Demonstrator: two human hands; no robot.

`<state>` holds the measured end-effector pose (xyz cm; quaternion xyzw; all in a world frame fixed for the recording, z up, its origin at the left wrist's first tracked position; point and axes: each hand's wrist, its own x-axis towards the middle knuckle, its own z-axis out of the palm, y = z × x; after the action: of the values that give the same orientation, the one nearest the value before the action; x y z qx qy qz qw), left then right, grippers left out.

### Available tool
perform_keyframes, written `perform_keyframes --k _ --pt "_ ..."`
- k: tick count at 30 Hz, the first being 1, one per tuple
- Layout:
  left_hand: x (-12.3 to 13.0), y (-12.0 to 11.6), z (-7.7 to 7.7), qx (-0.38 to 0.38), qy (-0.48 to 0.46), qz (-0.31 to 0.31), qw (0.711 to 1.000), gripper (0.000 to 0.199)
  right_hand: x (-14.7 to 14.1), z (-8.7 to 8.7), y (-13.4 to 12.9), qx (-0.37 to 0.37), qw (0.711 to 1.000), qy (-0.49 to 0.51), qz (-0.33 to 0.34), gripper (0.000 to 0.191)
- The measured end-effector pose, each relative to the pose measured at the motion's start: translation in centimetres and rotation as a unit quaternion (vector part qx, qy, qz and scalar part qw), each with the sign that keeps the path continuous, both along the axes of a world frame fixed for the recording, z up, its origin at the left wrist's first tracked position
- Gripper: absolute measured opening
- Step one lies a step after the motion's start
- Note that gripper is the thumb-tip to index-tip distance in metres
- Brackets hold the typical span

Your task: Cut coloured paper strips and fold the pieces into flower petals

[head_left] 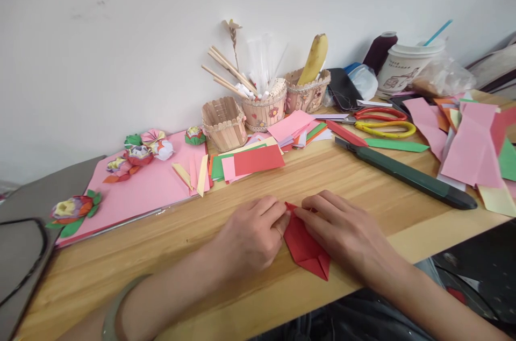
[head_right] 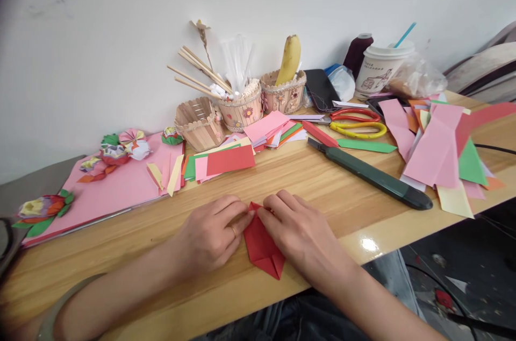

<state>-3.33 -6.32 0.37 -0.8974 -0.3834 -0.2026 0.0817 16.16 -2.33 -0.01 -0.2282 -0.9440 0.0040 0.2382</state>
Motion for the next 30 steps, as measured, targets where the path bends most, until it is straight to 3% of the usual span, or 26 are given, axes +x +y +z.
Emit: perform_keyframes --k 11,20,30 --pt "-0.1 -0.4 -0.2 -0.001 0.023 0.008 1.000 0.025 0.3 -0.4 0.3 -0.022 1.000 -0.001 0.001 0.019" --pt "-0.3 -0.3 0.1 -0.041 0.033 0.009 0.999 0.025 -0.5 0.4 1.1 -0.089 0.995 -0.039 0.000 0.023" --pt "-0.1 -0.3 -0.3 -0.043 -0.006 0.006 0.999 0.021 0.6 0.6 0.7 -0.108 0.994 -0.023 0.015 0.029"
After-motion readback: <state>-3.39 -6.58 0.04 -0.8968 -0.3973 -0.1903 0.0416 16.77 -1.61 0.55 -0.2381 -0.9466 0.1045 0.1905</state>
